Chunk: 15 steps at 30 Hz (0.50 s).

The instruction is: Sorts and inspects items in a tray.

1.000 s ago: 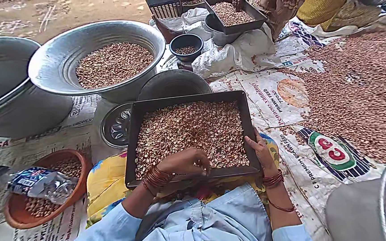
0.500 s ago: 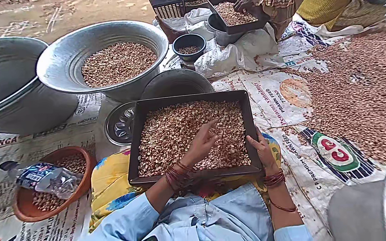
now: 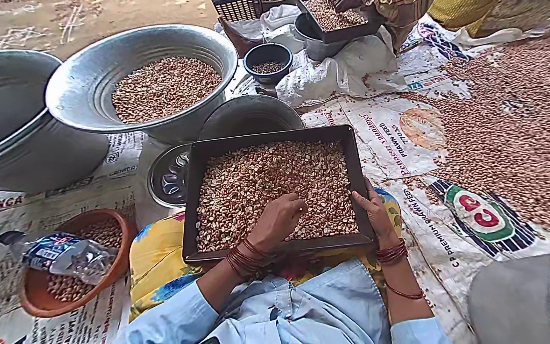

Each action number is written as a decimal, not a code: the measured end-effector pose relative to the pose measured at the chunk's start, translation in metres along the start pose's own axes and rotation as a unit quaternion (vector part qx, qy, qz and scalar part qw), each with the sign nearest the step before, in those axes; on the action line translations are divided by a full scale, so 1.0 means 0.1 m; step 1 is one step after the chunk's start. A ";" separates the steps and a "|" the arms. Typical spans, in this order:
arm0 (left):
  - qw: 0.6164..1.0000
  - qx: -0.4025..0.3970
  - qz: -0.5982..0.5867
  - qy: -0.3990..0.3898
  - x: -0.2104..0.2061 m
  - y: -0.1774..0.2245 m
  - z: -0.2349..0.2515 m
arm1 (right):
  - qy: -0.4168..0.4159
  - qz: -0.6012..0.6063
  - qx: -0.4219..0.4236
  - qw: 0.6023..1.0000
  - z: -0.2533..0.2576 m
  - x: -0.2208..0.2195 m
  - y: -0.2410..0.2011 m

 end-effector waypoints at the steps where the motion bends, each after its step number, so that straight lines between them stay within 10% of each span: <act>1: 1.000 -0.012 0.003 -0.011 -0.07 0.05 0.02 | -0.002 0.000 0.001 1.000 0.00 0.00 0.00; 6: 0.991 0.017 0.043 -0.123 -0.32 0.12 0.11 | -0.003 0.007 0.004 1.000 0.02 0.00 0.02; 15: 0.989 0.121 -0.077 -0.021 0.04 -0.14 0.16 | 0.001 0.010 -0.001 1.000 0.02 0.00 0.01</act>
Point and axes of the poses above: each hand's wrist, its own z-axis towards the middle knuckle, its own x-axis out of the back of the hand, y = z × x, the point moved 5 cm from there along z, towards the middle knuckle, and after that the axes turned 12 degrees about -x, right-handed, at the moved point
